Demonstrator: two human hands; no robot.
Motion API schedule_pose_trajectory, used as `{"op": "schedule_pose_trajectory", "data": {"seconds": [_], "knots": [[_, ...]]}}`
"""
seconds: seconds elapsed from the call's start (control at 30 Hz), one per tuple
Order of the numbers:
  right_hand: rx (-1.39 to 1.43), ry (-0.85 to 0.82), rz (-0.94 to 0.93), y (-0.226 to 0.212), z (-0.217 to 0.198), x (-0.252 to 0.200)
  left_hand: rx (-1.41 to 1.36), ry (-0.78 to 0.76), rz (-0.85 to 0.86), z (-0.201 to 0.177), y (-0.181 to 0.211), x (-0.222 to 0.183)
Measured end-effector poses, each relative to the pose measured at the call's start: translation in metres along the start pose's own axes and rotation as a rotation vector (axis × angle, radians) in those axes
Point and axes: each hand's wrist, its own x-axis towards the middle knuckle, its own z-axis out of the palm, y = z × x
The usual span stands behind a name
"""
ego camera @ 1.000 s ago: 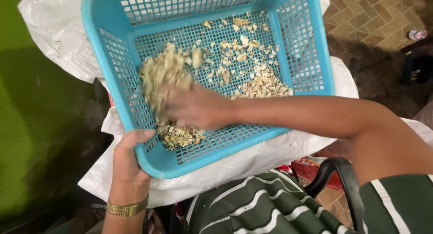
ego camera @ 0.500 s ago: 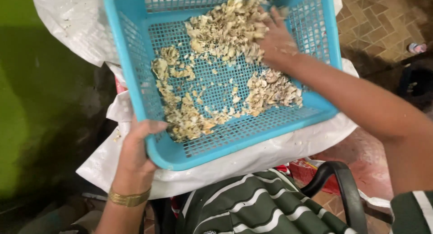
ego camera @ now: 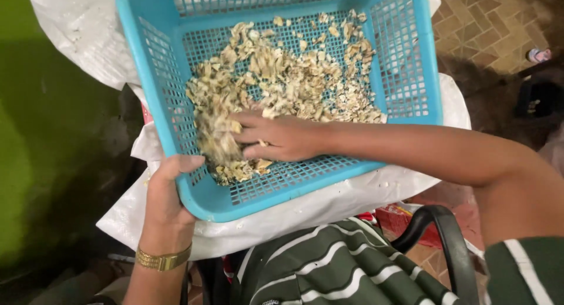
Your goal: Scooping dried agricultural material from a large sack into a plastic basket and spreading it out by hand
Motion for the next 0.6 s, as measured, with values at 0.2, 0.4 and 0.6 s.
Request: {"op": "schedule_pose_trajectory", "data": {"seconds": [0.2, 0.4, 0.6], "knots": [[-0.326, 0.203, 0.339, 0.034, -0.079, -0.04, -0.011, -0.074, 0.076, -0.02, 0.0, 0.005], [-0.298, 0.249, 0.838, 0.03, -0.054, -0.059, -0.006, -0.028, 0.042, -0.01, 0.013, 0.002], [-0.157, 0.017, 0.697, -0.005, -0.073, -0.081, 0.038, -0.033, 0.025, -0.021, 0.003, 0.016]]}}
